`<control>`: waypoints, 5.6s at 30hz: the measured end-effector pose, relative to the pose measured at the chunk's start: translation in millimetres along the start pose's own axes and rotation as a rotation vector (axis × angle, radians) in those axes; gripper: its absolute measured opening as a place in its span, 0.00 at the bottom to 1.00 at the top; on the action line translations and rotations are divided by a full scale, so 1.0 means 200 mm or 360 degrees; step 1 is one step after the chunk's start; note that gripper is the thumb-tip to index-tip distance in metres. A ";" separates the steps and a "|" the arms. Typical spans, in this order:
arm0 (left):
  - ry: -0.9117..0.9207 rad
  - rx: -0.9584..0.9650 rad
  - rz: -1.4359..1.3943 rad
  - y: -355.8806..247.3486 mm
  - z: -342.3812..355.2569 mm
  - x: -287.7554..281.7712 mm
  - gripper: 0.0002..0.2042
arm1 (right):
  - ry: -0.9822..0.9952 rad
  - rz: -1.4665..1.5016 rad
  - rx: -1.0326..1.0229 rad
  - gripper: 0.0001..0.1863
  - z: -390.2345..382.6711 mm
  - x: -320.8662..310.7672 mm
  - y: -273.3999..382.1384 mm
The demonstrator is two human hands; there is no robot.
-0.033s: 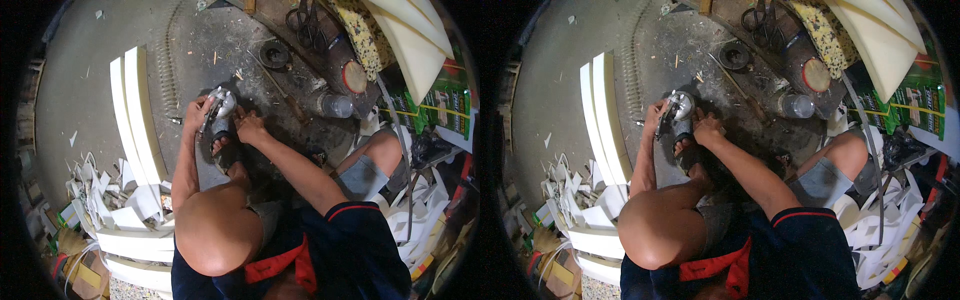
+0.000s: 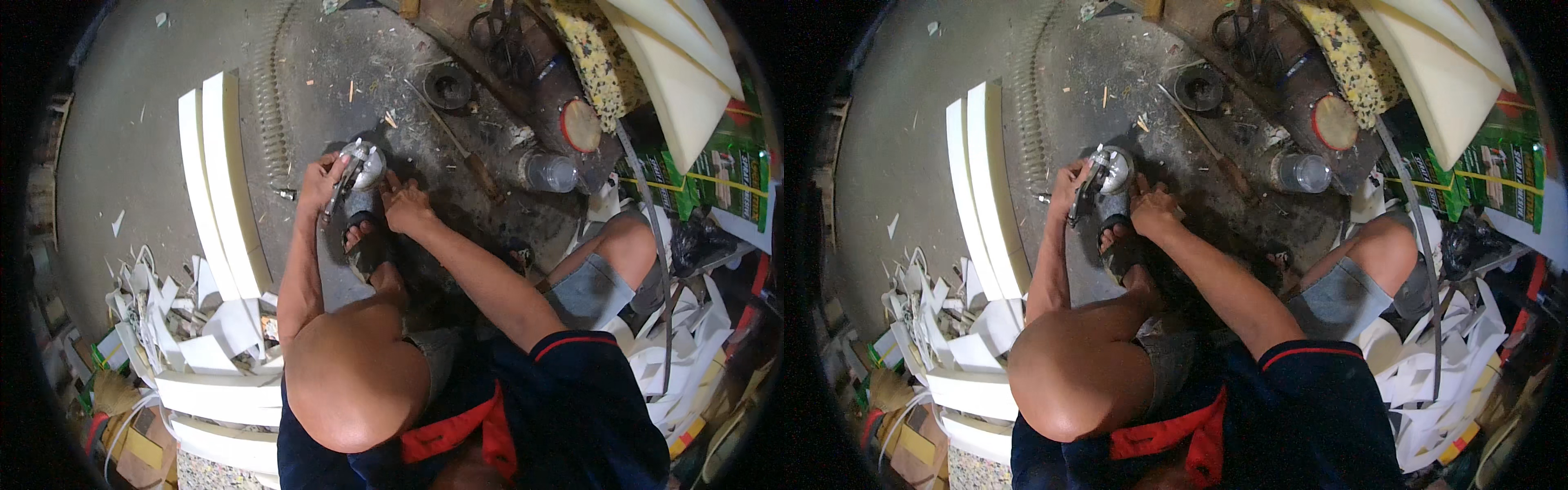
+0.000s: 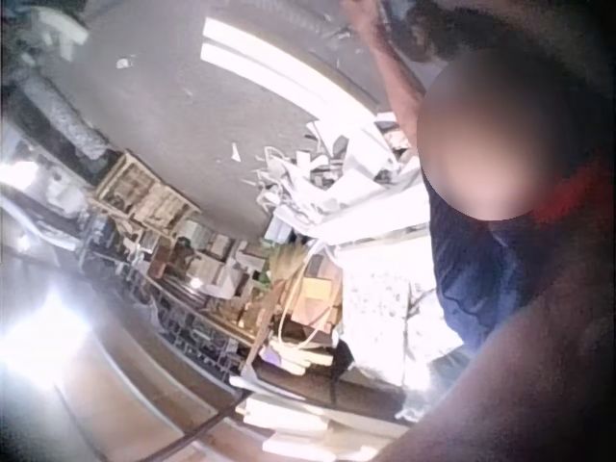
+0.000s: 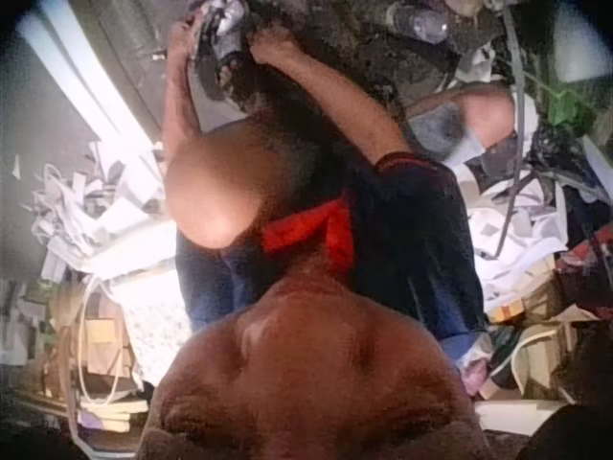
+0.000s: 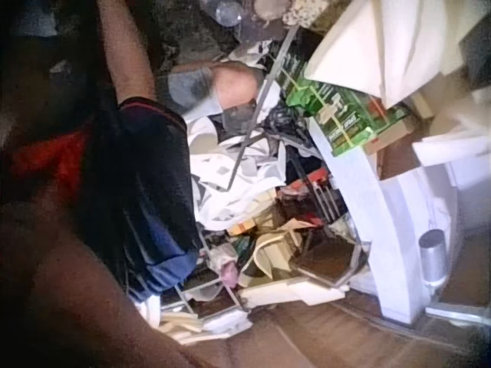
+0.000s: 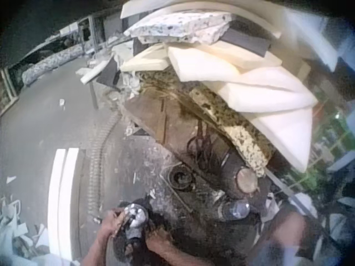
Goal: The person sits on the floor and uses a wrench to tighten a bolt on a small mechanical part. They briefly handle a roll of tape and then continue tightening the bolt with the wrench before placing the part down.
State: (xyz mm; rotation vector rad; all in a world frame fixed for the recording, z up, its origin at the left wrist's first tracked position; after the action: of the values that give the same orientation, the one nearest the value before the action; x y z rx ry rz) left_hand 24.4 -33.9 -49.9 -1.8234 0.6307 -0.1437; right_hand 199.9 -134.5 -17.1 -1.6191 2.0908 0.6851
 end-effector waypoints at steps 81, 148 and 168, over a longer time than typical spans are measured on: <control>-0.0173 -0.0696 -0.1338 0.20 -0.25 0.56 0.30 | -0.0667 -0.0753 -0.0669 0.18 0.37 -0.07 -0.69; -0.0263 0.0854 -0.0585 -1.69 -0.87 0.53 0.14 | -0.0963 0.1669 -0.1614 0.15 -1.32 -1.05 -0.57; -0.0313 0.0607 -0.0481 -1.51 -0.74 0.58 0.17 | -0.1378 0.1628 -0.1341 0.04 -1.06 -0.91 -0.49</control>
State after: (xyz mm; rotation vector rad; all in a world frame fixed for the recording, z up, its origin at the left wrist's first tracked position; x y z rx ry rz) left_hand 168.6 -151.5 252.1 -1.5270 0.1700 -0.2638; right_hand 334.5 -143.0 246.6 -0.1324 1.8346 2.2900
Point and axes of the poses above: each hand's wrist, its own z-axis towards the middle knuckle, its own x-axis out of the palm, y = z × x, the point moved 1 cm from there along z, towards the middle knuckle, and after that the axes turned 4 degrees about x, right-handed, at the moved point
